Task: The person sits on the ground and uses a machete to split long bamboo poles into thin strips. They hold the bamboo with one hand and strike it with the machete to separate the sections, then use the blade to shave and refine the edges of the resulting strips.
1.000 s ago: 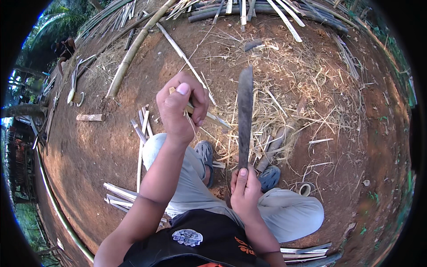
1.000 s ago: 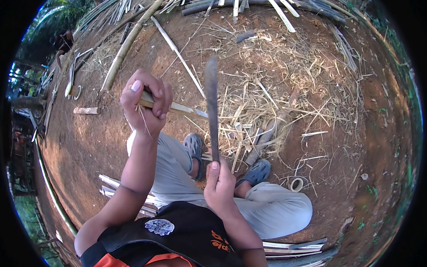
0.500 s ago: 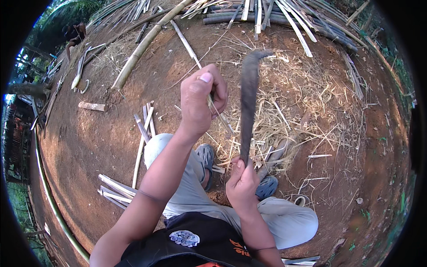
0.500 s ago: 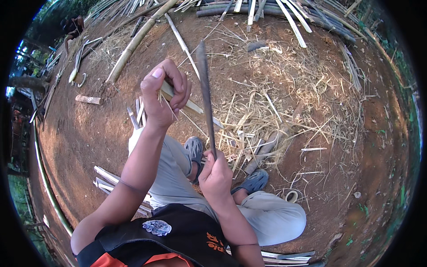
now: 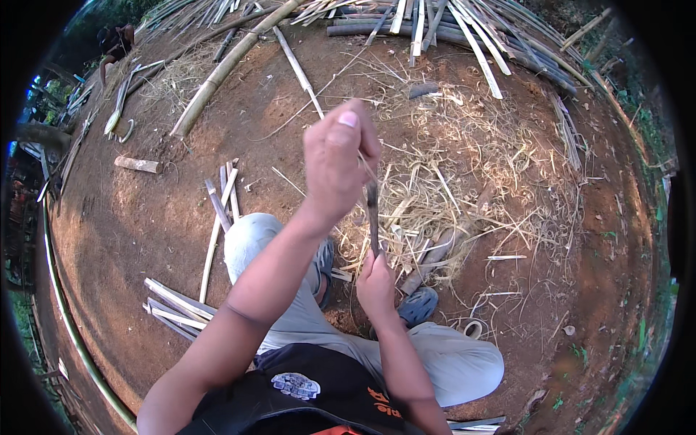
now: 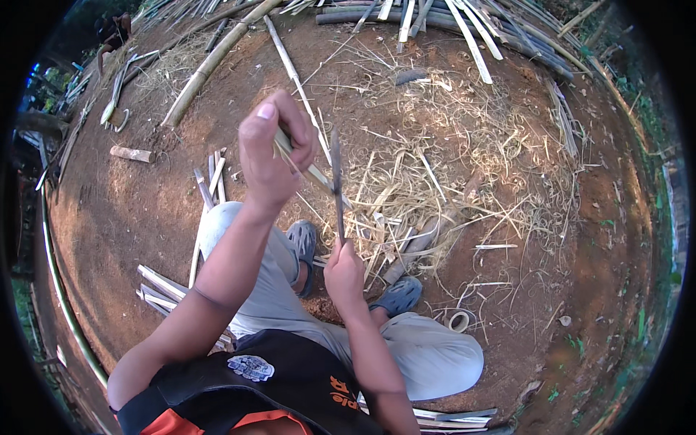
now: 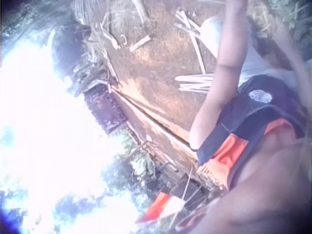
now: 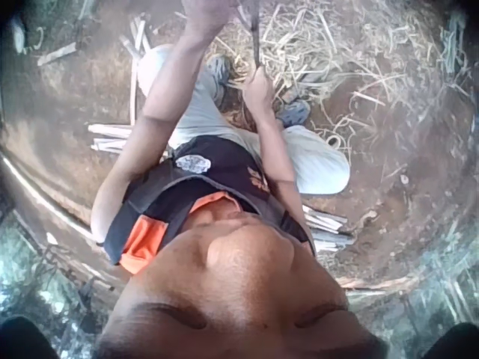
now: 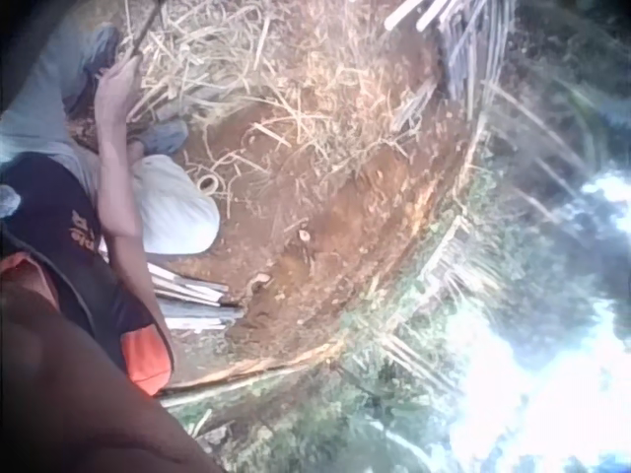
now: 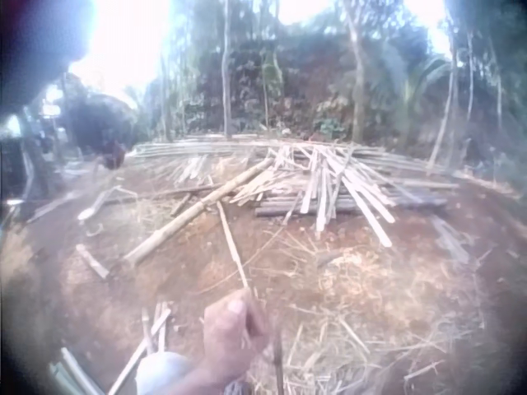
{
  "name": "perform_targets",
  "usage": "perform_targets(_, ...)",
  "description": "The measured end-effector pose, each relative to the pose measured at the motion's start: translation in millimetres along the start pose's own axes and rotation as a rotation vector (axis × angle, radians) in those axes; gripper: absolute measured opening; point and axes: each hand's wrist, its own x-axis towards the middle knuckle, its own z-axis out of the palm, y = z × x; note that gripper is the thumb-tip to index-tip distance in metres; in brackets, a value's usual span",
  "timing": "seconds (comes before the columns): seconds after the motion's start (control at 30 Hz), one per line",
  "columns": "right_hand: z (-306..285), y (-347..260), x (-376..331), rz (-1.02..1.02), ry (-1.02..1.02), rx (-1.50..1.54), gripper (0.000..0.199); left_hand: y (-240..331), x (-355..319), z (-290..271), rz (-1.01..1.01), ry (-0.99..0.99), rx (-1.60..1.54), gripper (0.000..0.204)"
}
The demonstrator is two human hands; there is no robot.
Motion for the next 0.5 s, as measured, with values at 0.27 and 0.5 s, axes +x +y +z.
perform_targets(0.27, -47.7, -54.4, -3.3, -0.104, 0.101, 0.301, 0.024, 13.4, -1.7, -6.8, -0.048, 0.026, 0.076, 0.053)
perform_targets(0.5, -1.9, -5.6, 12.7, -0.107, -0.048, 0.126, 0.021, 9.8, 8.6, -11.5, -0.037, 0.062, 0.034, 0.054)
